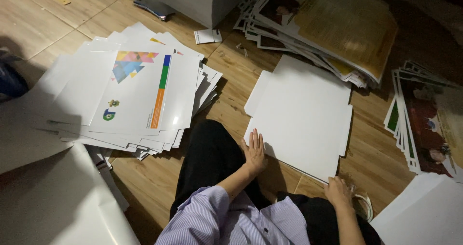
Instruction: The person applies adhesive tape to the edges of printed cardstock sheets while sitting on the floor, handling the sheets one at a time and placing them in stacks.
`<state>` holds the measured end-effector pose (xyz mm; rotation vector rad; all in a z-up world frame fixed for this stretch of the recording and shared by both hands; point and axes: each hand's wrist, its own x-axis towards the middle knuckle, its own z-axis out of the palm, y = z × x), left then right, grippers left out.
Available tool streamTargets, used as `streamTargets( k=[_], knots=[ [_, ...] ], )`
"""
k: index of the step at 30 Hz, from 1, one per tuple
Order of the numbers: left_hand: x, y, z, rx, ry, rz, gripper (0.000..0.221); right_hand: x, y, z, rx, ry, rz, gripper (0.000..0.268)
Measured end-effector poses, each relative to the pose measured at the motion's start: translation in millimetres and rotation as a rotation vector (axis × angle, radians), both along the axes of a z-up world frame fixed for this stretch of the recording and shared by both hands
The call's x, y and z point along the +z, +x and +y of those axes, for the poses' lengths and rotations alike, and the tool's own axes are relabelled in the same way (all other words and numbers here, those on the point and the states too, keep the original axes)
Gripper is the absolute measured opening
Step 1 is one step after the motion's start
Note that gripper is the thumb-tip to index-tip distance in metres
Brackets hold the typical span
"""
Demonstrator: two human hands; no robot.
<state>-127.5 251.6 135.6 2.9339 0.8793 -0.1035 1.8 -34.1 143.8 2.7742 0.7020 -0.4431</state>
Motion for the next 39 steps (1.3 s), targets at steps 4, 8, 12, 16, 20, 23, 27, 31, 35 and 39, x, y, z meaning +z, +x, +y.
streamTargets(
  k=[4, 8, 12, 16, 20, 23, 27, 31, 35, 39],
  knots=[
    [17.8, -2.6, 1.6, -0.053, -0.110, 0.059, 0.095, 1.3, -0.1, 0.4, -0.018, 0.006, 0.011, 0.033],
    [3.3, 2.0, 0.6, -0.077, -0.076, 0.021, 0.093, -4.1, 1.1, -1.1, -0.001, 0.017, -0.028, 0.031],
    [-7.4, 3.0, -0.7, -0.082, -0.038, -0.058, 0.093, 4.0, -0.3, 2.7, -0.015, 0.060, 0.013, 0.032],
    [-2.6, 3.1, -1.7, -0.088, -0.018, -0.073, 0.100, 9.9, -1.0, 5.0, -0.035, 0.043, 0.038, 0.033],
    [1.9, 1.4, 1.4, -0.117, -0.098, -0.002, 0.102, -6.1, 5.6, -1.1, 0.022, 0.066, -0.025, 0.030],
    [19.8, -3.1, -0.4, -0.104, -0.117, -0.033, 0.082, -3.0, 3.0, 0.9, -0.008, 0.065, -0.016, 0.030],
    [9.7, 0.6, -0.1, -0.123, -0.139, 0.033, 0.092, -5.5, 3.3, -1.7, 0.004, 0.105, -0.009, 0.031],
    [-4.2, 0.1, -1.8, -0.116, -0.051, -0.108, 0.082, -0.1, 1.7, -0.9, -0.037, 0.140, 0.014, 0.034],
    [17.2, -10.6, -4.2, -0.144, -0.061, -0.183, 0.077, 1.4, 3.1, 0.2, -0.102, 0.119, 0.068, 0.043],
    [21.1, -8.2, -1.1, -0.161, -0.168, -0.095, 0.083, 6.5, 0.6, 1.7, -0.060, 0.124, 0.053, 0.041]
  ],
)
